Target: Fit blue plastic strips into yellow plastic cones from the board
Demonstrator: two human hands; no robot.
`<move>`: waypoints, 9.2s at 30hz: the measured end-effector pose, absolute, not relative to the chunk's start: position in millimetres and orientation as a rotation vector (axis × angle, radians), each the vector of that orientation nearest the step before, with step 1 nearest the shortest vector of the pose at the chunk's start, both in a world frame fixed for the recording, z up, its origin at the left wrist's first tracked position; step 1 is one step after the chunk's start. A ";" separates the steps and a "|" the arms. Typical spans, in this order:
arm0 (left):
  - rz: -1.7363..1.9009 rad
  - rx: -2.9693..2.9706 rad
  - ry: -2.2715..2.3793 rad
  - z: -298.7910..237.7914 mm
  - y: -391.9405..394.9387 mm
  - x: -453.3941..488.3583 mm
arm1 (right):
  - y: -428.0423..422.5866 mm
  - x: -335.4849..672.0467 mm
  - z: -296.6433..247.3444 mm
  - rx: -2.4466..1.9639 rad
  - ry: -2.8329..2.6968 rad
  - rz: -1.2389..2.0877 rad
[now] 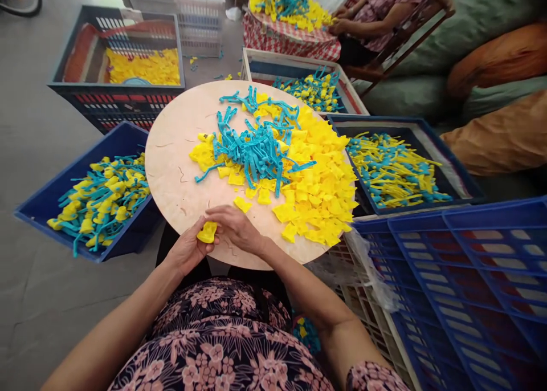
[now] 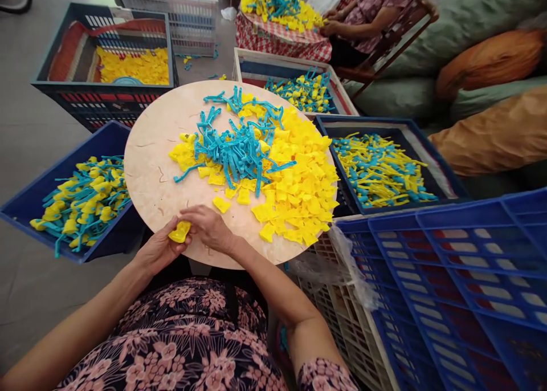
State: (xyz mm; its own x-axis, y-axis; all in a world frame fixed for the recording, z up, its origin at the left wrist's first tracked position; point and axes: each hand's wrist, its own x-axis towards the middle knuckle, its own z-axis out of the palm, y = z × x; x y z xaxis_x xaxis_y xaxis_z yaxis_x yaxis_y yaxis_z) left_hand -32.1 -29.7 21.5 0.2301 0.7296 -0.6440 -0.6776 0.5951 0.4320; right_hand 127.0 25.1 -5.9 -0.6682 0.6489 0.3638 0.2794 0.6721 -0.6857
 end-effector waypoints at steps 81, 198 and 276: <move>1.582 0.136 0.970 35.4 -29.5 0.0 | -51.1 93.8 3.2 -1.342 -2.374 0.551; 1.069 0.554 1.236 -0.5 -2.8 -7.2 | -62.5 262.1 -17.9 -2.076 -1.903 0.246; 1.209 0.080 1.025 6.5 -1.4 -3.8 | -9.8 113.3 17.4 -1.575 -2.291 0.471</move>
